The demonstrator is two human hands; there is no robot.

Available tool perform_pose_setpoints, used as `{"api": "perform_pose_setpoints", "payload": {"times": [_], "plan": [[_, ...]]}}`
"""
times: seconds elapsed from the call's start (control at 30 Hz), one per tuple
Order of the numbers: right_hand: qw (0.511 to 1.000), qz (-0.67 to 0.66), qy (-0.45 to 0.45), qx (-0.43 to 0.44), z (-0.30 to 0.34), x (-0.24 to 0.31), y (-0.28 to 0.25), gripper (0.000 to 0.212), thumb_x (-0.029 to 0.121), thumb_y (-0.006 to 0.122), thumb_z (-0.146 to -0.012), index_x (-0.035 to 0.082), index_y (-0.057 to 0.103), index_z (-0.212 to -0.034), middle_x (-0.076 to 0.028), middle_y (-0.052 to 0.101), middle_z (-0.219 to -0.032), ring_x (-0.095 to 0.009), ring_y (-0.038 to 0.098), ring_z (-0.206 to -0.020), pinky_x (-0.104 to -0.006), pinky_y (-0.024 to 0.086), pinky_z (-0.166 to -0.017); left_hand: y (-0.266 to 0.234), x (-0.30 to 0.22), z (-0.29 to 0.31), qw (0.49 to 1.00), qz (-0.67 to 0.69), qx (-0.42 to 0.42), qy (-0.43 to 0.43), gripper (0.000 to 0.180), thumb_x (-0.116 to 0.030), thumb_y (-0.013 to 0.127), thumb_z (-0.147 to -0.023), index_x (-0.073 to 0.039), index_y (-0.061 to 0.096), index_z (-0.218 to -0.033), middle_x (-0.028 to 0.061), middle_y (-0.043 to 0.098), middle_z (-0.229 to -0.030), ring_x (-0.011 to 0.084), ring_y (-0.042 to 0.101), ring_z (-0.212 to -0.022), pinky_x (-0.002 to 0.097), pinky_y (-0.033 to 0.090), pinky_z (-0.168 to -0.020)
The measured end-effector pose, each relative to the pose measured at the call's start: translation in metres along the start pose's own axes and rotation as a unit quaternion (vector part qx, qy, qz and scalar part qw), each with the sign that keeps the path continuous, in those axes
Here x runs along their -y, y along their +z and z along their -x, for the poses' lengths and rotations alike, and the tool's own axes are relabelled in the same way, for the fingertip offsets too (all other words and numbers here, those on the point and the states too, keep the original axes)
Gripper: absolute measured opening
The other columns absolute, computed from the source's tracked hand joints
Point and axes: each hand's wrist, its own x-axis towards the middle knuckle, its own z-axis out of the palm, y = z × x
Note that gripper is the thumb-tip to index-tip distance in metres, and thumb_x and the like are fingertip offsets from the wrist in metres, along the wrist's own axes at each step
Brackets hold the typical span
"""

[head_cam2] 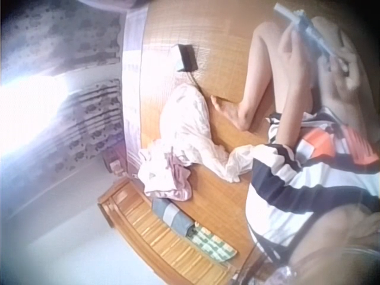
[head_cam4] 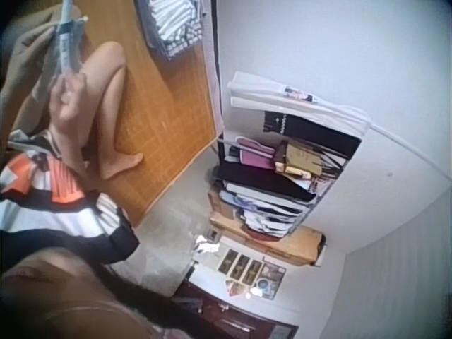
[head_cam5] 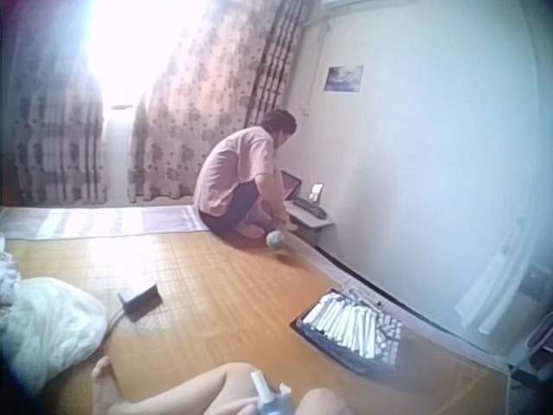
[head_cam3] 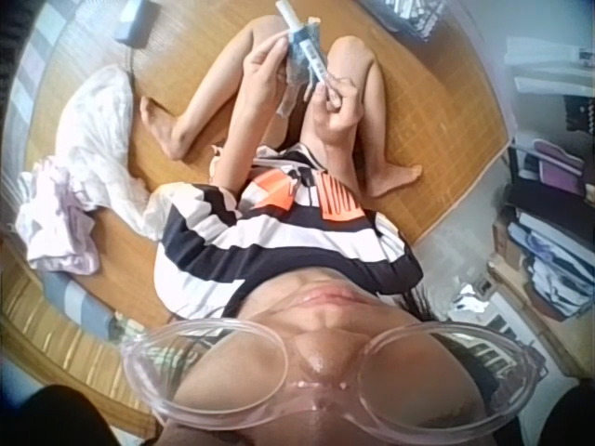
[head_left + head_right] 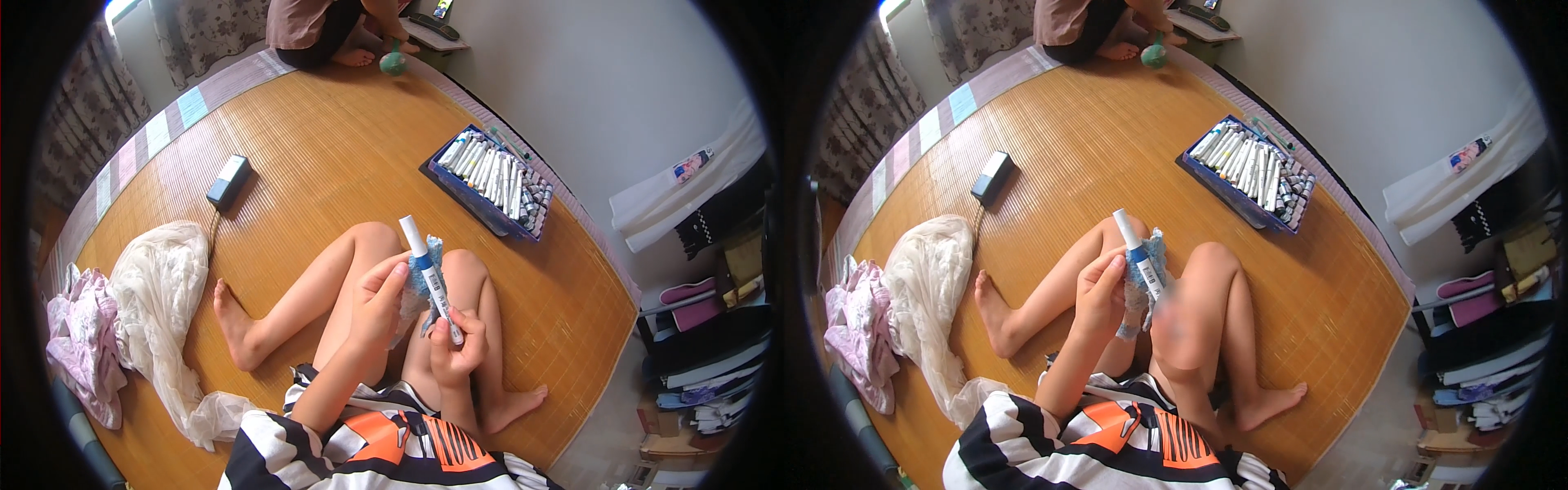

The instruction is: The person cleans markers by wiping them with a cloth, then sorts and arranges markers from a storage box onto the mat by hand.

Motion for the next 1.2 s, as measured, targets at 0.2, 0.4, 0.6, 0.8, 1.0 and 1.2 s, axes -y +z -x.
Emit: {"api": "perform_pose_setpoints", "payload": {"times": [0.2, 0.4, 0.6, 0.8, 1.0, 1.2], "plan": [[0.976, -0.16, 0.149, 0.007, -0.001, 0.009, 0.002, 0.014, 0.004, 0.046, -0.071, -0.004, 0.04, -0.081, -0.007, 0.047, -0.068, -0.01, 0.046, -0.061, -0.0188, 0.039, -0.055, -0.008, -0.001, -0.003, 0.999, 0.003, 0.032, -0.014, 0.018, -0.006, 0.043, -0.073, 0.003, 0.048, -0.088, 0.0085, 0.051, -0.083, 0.0121, 0.048, -0.077, 0.0223, 0.038, -0.069], [0.963, -0.202, 0.163, 0.073, 0.0, 0.006, -0.004, 0.019, 0.006, 0.047, -0.071, -0.004, 0.037, -0.084, -0.011, 0.048, -0.073, -0.012, 0.049, -0.067, -0.0193, 0.04, -0.059, -0.016, -0.002, -0.003, 0.996, 0.053, 0.072, -0.026, 0.019, -0.004, 0.048, -0.069, 0.001, 0.048, -0.088, 0.0093, 0.051, -0.086, 0.0143, 0.047, -0.081, 0.0262, 0.035, -0.074], [0.961, -0.194, 0.17, 0.098, 0.004, 0.002, -0.018, 0.02, 0.008, 0.05, -0.069, -0.003, 0.039, -0.082, -0.011, 0.047, -0.077, -0.012, 0.05, -0.069, -0.0202, 0.04, -0.061, -0.001, -0.004, 0.007, 0.995, 0.036, 0.085, -0.039, 0.024, -0.01, 0.048, -0.071, 0.0, 0.045, -0.093, 0.0076, 0.05, -0.089, 0.0142, 0.045, -0.084, 0.0265, 0.033, -0.076], [0.939, -0.277, 0.188, 0.078, 0.006, 0.007, -0.029, 0.021, 0.008, 0.049, -0.069, -0.002, 0.039, -0.084, -0.008, 0.046, -0.076, -0.011, 0.047, -0.07, -0.0201, 0.038, -0.063, 0.008, 0.004, 0.018, 0.99, 0.02, 0.137, -0.018, 0.025, -0.016, 0.048, -0.073, -0.002, 0.043, -0.093, 0.0032, 0.046, -0.091, 0.0106, 0.042, -0.084, 0.0245, 0.033, -0.075], [0.888, -0.424, 0.174, 0.05, 0.004, 0.006, -0.031, 0.029, 0.012, 0.048, -0.069, -0.003, 0.038, -0.091, -0.009, 0.043, -0.089, -0.013, 0.043, -0.081, -0.0243, 0.034, -0.072, 0.027, 0.001, 0.036, 0.986, 0.037, 0.162, -0.007, 0.03, -0.018, 0.052, -0.07, -0.002, 0.039, -0.093, 0.0062, 0.045, -0.089, 0.0134, 0.043, -0.083, 0.0258, 0.034, -0.073], [0.853, -0.461, 0.205, 0.135, 0.01, 0.0, -0.023, 0.033, 0.011, 0.047, -0.068, -0.003, 0.038, -0.097, -0.009, 0.04, -0.098, -0.014, 0.038, -0.09, -0.0255, 0.029, -0.078, 0.012, 0.0, 0.041, 0.985, -0.034, 0.156, 0.069, 0.031, -0.018, 0.053, -0.069, 0.001, 0.042, -0.091, 0.0077, 0.046, -0.087, 0.0148, 0.044, -0.083, 0.0255, 0.034, -0.072]]}}
